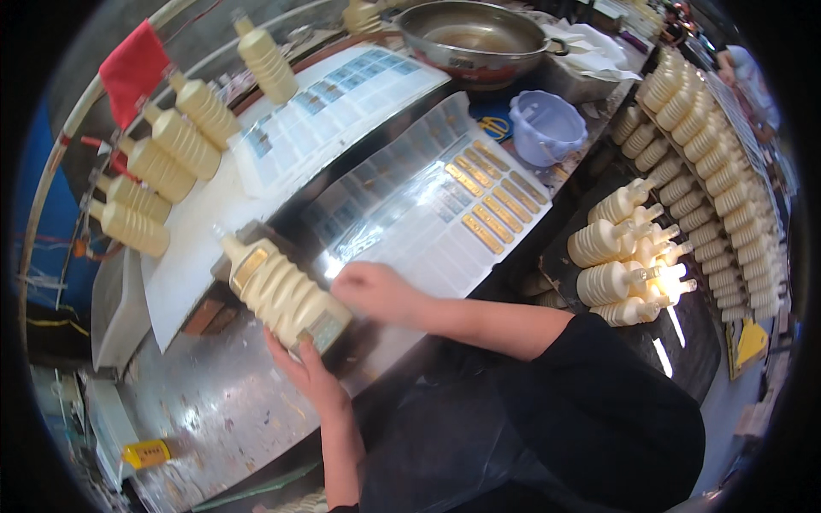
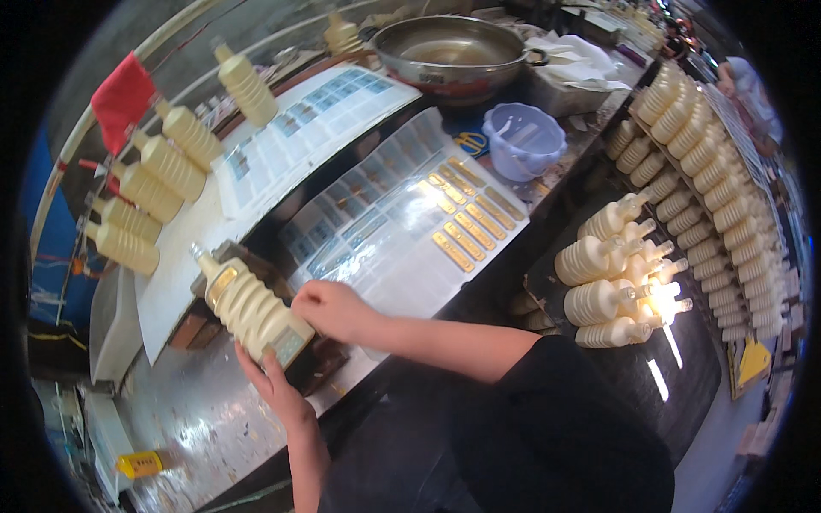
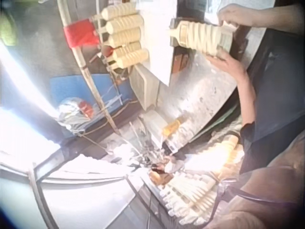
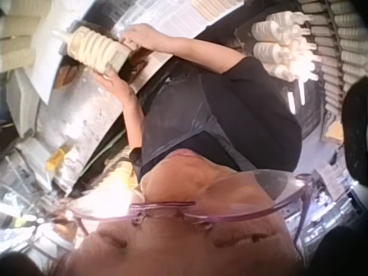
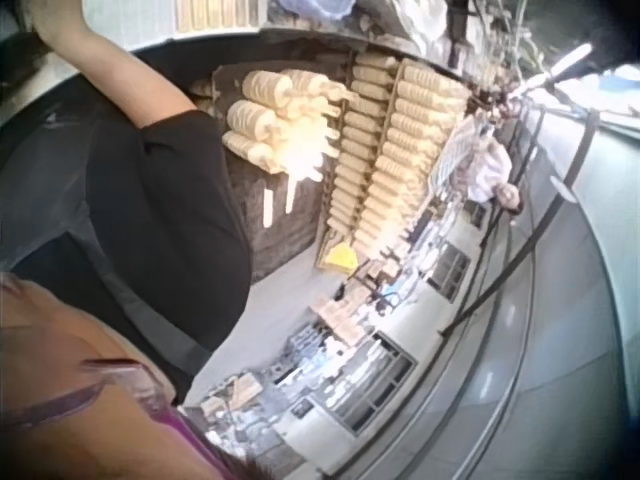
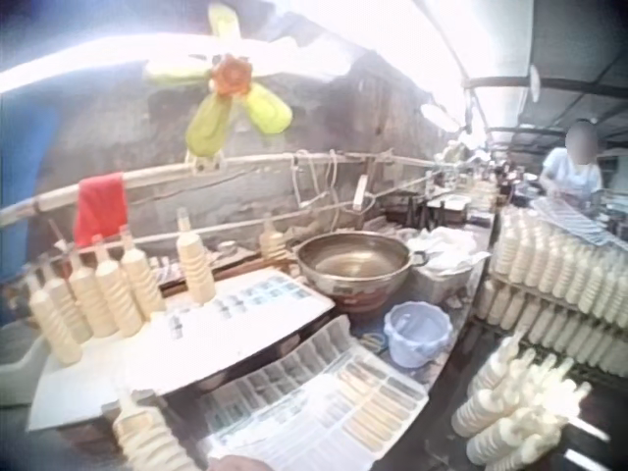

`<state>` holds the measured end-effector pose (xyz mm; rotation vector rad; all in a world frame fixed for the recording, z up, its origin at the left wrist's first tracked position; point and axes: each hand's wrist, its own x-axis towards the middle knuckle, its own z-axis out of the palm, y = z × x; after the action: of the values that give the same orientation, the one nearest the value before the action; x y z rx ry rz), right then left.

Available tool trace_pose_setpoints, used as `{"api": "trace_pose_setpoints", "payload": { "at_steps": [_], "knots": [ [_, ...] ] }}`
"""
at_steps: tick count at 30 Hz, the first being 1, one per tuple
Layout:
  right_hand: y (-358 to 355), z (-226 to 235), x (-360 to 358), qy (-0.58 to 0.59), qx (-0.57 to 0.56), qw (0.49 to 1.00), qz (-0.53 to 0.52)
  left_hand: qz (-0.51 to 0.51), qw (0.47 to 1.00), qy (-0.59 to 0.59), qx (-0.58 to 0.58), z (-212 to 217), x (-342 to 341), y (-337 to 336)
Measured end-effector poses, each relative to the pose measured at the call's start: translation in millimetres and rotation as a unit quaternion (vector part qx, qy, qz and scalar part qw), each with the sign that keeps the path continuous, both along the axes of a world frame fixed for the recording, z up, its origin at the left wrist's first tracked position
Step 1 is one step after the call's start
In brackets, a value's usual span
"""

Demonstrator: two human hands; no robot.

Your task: The person repeatedly applies rectangular labels to the necks of cream-colored plastic bottles. They peel each label from a sheet, position it on a bottle, and smooth it down. Finished bottles are placed on a nearby surface.

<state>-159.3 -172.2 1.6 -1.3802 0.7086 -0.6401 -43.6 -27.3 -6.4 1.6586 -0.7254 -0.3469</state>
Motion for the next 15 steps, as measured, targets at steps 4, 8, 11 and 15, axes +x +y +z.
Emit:
{"api": "trace_pose_setpoints", "payload": {
  "at_steps": [4, 8, 11, 15],
  "knots": [
    [27.2, 30.0, 0.1, -0.02, -0.091, 0.996, -0.014, -0.005, 1.0, 0.025, -0.015, -0.6, 0.4, 1.7],
    [18.8, -16.3, 1.5, -0.049, -0.232, 0.962, -0.137, -0.02, 0.997, 0.051, -0.047, -6.1, 2.3, 11.4],
    [41.2, -35.1, -37.5, -0.024, -0.352, 0.933, -0.07, 0.016, 0.996, 0.056, -0.062, -27.7, 15.3, 17.2],
    [56.6, -77.3, -88.8, 0.042, -0.506, 0.862, 0.016, 0.033, 0.996, 0.065, -0.045, -18.2, 29.7, 17.9]
  ]
}}
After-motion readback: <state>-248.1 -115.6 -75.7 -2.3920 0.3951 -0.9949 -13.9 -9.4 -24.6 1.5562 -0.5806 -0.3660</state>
